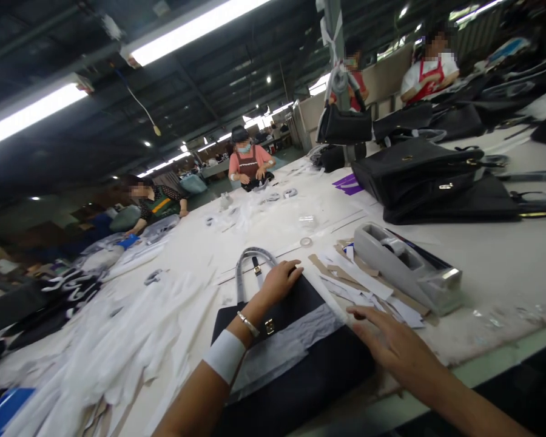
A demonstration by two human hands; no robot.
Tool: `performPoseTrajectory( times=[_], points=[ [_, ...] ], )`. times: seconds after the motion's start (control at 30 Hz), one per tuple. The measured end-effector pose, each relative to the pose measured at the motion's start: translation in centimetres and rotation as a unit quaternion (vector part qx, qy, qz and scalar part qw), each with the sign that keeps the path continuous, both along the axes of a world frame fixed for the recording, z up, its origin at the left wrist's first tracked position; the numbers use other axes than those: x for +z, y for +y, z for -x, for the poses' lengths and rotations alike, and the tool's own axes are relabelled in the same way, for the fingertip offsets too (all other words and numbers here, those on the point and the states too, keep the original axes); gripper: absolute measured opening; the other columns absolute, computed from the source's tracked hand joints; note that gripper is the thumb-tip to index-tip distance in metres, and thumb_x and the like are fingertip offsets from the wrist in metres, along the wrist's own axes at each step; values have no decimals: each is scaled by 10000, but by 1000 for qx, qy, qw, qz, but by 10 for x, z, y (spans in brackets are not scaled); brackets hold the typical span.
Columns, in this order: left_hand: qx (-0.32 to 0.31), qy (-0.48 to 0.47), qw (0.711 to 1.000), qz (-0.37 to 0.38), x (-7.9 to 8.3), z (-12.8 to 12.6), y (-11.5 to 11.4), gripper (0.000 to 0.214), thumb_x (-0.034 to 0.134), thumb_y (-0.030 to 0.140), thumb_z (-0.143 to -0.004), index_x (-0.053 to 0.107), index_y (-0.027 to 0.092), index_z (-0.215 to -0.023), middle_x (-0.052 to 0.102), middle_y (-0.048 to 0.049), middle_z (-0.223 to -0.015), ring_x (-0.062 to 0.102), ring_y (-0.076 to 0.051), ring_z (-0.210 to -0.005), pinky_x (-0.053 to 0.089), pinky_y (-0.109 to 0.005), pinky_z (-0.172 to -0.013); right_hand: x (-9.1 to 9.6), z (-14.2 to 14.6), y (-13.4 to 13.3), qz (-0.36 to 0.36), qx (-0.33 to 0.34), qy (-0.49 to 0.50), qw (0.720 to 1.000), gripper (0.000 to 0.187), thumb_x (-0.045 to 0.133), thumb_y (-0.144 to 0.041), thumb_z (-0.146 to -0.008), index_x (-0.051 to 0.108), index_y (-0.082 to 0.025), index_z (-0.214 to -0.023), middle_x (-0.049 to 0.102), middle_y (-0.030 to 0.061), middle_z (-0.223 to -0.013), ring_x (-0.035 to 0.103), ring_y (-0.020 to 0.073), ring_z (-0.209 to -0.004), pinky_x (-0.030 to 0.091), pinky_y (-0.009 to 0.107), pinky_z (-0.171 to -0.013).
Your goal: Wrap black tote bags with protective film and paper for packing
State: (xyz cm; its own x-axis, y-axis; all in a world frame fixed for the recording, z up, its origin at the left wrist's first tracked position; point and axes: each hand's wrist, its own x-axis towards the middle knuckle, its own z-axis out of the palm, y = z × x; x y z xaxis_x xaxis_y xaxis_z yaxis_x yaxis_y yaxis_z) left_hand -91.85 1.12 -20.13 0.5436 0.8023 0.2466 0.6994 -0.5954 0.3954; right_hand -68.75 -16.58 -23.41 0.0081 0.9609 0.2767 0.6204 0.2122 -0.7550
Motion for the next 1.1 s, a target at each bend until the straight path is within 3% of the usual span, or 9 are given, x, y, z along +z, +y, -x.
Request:
performPoseTrajectory(
  times=[0.17,0.33,0.43,0.53,0.7,0.77,0.9,1.0,1.1],
  points=[
    [116,-221,968,-27,-13,-11,-8,358,424,400,-967,656,175,-1121,686,-76,-1151,612,-200,-1099,451,-350,-987,29,11,71,92,51,131,986,487,500,-488,-885,593,-187,-1256,685,107,-1132,666,252,-967,541,393,-855],
    [146,-298,943,-37,-19,-7,-13,397,398,429,-969,653,166,-1123,703,-75,-1050,636,-192,-996,478,-349,-926,33,45,119,239,149,231,931,493,572,-592,-804,675,-141,-975,708,73,-814,658,213,-749,534,331,-674],
    [139,-303,942,-26,-19,-3,-10,408,380,424,-972,648,163,-1135,702,-61,-942,645,-177,-907,492,-328,-875,40,57,123,224,146,157,951,433,591,-577,-790,668,-165,-901,713,73,-828,650,225,-788,505,317,-674],
    [147,-312,938,-28,-18,-3,-5,405,397,440,-962,662,167,-1101,691,-47,-860,638,-175,-846,494,-320,-840,48,58,124,181,128,-7,975,315,581,-476,-811,670,-178,-859,719,87,-908,647,246,-875,481,308,-718],
    [186,-380,905,-41,-11,-3,-7,395,485,486,-907,687,156,-983,638,-12,-713,601,-155,-694,494,-281,-719,56,59,129,158,100,-211,959,314,565,-306,-783,681,-92,-981,676,210,-1084,615,335,-1047,457,362,-837],
    [206,-402,891,-48,-7,-2,-10,398,495,497,-897,690,156,-957,622,-2,-680,591,-149,-669,490,-273,-693,59,63,130,171,101,-214,956,326,586,-286,-752,686,-70,-975,669,235,-1091,612,355,-1048,466,372,-817],
    [215,-421,880,-53,-2,-2,-14,387,490,497,-901,685,166,-945,614,9,-643,585,-145,-629,490,-269,-664,67,65,128,212,203,-162,942,245,609,-353,-729,707,-155,-834,730,105,-911,666,265,-847,483,292,-645],
    [177,-375,909,-51,-6,-5,-9,376,469,471,-919,687,168,-966,674,-20,-752,625,-163,-727,497,-280,-732,67,61,127,241,272,-109,925,162,618,-296,-691,705,-174,-751,727,49,-778,656,217,-732,461,257,-562],
    [125,-295,947,-18,-15,-6,-2,360,449,444,-936,687,188,-1019,714,-38,-920,648,-180,-856,488,-301,-840,59,56,128,229,239,-104,938,62,646,-227,-627,679,-175,-623,692,34,-644,637,202,-655,460,256,-546]
  ],
)
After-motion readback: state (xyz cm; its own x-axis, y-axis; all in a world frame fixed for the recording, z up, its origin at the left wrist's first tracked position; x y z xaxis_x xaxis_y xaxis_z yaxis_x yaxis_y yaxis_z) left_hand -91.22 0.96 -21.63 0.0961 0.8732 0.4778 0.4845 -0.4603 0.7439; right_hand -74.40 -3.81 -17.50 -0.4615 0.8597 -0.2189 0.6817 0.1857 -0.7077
